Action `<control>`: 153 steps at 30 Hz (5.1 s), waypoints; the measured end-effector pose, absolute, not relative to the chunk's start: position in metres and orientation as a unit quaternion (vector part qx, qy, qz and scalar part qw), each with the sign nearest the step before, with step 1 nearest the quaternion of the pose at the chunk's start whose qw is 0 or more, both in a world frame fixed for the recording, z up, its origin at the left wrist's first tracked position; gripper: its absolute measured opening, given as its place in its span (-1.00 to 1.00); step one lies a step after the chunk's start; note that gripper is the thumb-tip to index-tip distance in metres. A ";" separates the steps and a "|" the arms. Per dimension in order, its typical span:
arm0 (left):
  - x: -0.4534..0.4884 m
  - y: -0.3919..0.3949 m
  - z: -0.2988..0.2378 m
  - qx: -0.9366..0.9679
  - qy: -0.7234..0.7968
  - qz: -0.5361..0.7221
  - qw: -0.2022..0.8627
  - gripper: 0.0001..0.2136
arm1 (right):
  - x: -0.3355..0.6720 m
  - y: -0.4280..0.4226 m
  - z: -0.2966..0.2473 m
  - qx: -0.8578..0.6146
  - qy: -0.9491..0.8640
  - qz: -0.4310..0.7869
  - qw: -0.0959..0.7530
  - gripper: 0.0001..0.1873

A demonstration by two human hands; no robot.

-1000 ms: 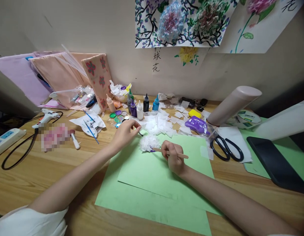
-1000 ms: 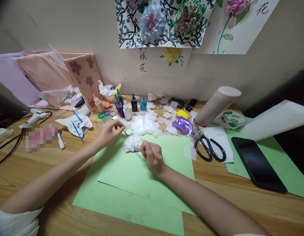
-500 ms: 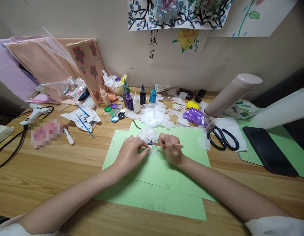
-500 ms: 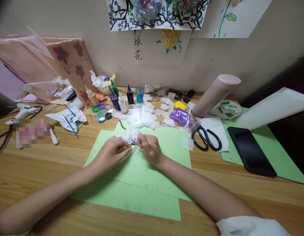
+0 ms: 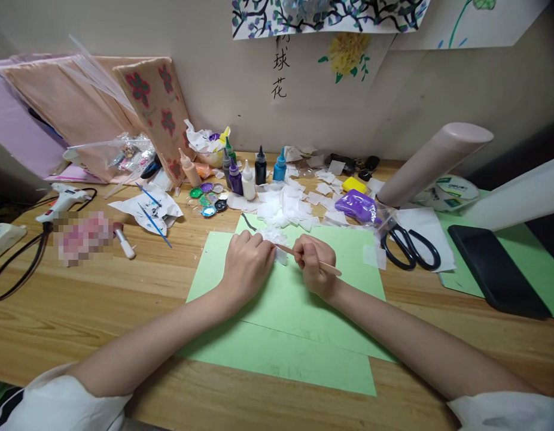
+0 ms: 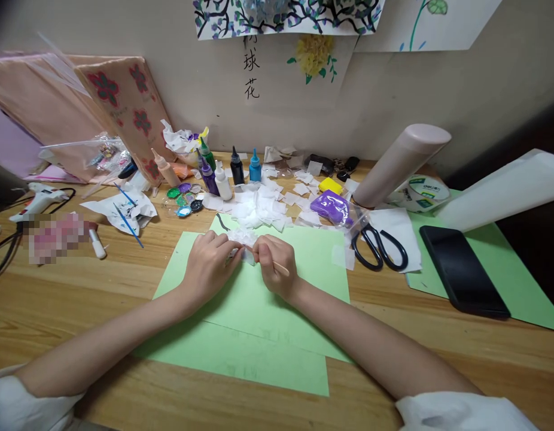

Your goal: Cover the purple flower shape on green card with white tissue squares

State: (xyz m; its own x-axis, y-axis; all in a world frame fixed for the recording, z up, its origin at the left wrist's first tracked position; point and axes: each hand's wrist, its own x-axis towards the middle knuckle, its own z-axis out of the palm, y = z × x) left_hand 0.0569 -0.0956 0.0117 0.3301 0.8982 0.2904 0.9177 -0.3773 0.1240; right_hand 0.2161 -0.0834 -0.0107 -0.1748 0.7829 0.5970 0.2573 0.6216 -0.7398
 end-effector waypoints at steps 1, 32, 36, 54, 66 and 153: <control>0.056 -0.095 0.011 -0.817 -0.553 -0.158 0.041 -0.79 | 0.217 -0.085 -0.010 -0.348 -0.731 0.239 0.536 -0.52; 0.010 -0.028 0.019 -0.733 -0.657 -0.123 0.126 -0.83 | 0.213 -0.085 -0.015 -0.389 -0.668 0.294 0.562 -0.48; 0.014 -0.009 0.013 -0.738 -0.654 -0.116 0.119 -0.81 | 0.214 -0.085 -0.017 -0.375 -0.676 0.301 0.558 -0.49; 0.008 -0.025 0.057 -0.692 -0.642 -0.263 -0.200 -0.80 | 0.214 -0.081 -0.015 -0.402 -0.642 0.322 0.568 -0.44; 0.036 -0.098 0.055 -0.731 -0.499 -0.169 -0.434 -0.87 | 0.216 -0.079 -0.017 -0.433 -0.603 0.385 0.548 -0.37; 0.052 -0.079 -0.003 -0.818 -0.517 -0.253 0.000 -0.87 | 0.211 -0.069 -0.012 -0.491 -0.590 0.379 0.517 -0.48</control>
